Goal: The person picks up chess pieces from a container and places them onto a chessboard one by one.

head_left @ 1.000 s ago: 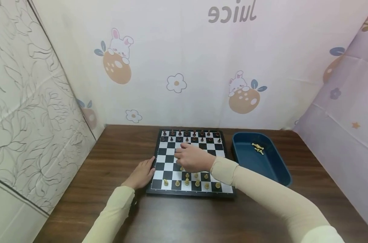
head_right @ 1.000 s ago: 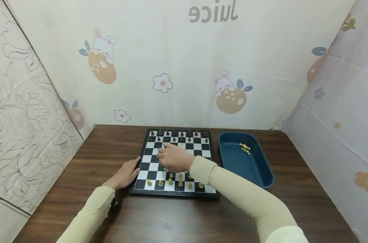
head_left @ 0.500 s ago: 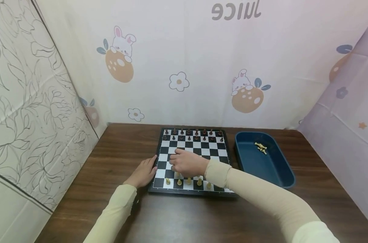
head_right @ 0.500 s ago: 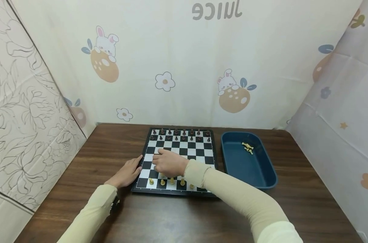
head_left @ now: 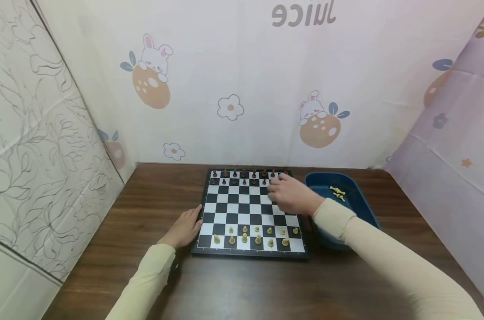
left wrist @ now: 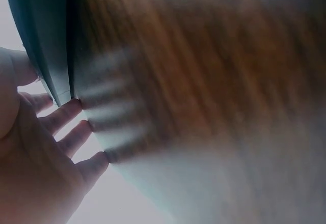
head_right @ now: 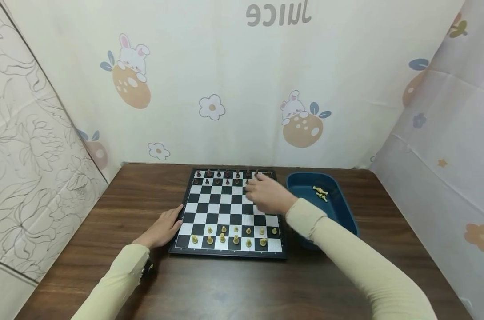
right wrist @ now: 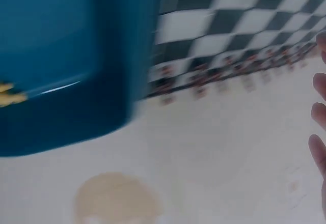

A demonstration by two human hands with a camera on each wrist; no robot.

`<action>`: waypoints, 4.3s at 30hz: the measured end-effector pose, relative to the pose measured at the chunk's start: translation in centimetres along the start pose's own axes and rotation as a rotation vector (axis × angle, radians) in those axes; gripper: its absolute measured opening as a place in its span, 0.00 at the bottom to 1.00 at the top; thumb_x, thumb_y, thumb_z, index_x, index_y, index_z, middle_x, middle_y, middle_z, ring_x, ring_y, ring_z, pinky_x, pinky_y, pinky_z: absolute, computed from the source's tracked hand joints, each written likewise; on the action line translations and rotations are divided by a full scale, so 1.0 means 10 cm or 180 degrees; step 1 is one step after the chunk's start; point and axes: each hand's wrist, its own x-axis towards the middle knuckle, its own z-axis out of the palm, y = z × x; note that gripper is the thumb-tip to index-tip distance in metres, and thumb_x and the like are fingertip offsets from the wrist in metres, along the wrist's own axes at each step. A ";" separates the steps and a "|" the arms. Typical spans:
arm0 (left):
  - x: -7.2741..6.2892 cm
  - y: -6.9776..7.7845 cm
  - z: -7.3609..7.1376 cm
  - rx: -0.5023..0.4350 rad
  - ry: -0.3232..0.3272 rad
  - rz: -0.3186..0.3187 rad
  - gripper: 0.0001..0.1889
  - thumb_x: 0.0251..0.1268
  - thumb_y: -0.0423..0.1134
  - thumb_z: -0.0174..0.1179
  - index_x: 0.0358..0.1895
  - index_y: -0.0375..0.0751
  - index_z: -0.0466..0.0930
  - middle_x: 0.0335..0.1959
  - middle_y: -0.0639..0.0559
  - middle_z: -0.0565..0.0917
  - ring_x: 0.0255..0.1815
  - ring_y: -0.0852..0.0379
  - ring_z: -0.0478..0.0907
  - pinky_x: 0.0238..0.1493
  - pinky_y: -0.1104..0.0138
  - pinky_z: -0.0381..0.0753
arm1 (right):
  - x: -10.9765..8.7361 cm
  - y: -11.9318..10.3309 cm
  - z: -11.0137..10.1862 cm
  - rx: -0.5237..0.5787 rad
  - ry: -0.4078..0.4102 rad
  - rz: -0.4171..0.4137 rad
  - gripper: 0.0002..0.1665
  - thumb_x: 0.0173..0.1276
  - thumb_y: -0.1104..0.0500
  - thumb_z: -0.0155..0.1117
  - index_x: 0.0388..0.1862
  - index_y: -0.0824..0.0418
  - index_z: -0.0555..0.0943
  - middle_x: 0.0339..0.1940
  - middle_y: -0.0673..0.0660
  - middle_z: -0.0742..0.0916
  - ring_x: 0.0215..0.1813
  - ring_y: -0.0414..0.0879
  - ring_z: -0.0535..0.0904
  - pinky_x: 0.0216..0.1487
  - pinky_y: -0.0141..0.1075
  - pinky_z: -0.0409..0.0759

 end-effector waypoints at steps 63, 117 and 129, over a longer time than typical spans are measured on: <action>-0.02 0.05 -0.01 -0.0010 0.0015 -0.0038 0.30 0.75 0.43 0.43 0.74 0.35 0.51 0.70 0.35 0.62 0.70 0.38 0.57 0.69 0.47 0.56 | -1.41 0.69 0.99 0.0770 -0.0466 0.2443 0.20 0.53 0.68 0.64 0.08 0.55 0.68 0.11 0.53 0.71 0.25 0.53 0.65 0.43 0.56 0.58; 0.01 0.00 0.02 -0.0037 0.0060 0.0034 0.29 0.75 0.42 0.44 0.74 0.35 0.53 0.69 0.36 0.63 0.69 0.38 0.58 0.68 0.47 0.58 | 0.89 -0.68 -0.37 0.0406 -0.0003 -0.0116 0.06 0.59 0.52 0.68 0.31 0.51 0.86 0.37 0.46 0.85 0.43 0.41 0.76 0.61 0.45 0.65; 0.01 0.03 0.00 -0.0003 -0.0023 -0.0087 0.30 0.75 0.45 0.45 0.74 0.38 0.52 0.70 0.38 0.62 0.70 0.41 0.57 0.69 0.48 0.57 | 1.30 -1.05 -0.21 0.0066 -0.0175 -0.0650 0.12 0.55 0.51 0.74 0.39 0.49 0.87 0.42 0.45 0.87 0.46 0.40 0.76 0.54 0.38 0.66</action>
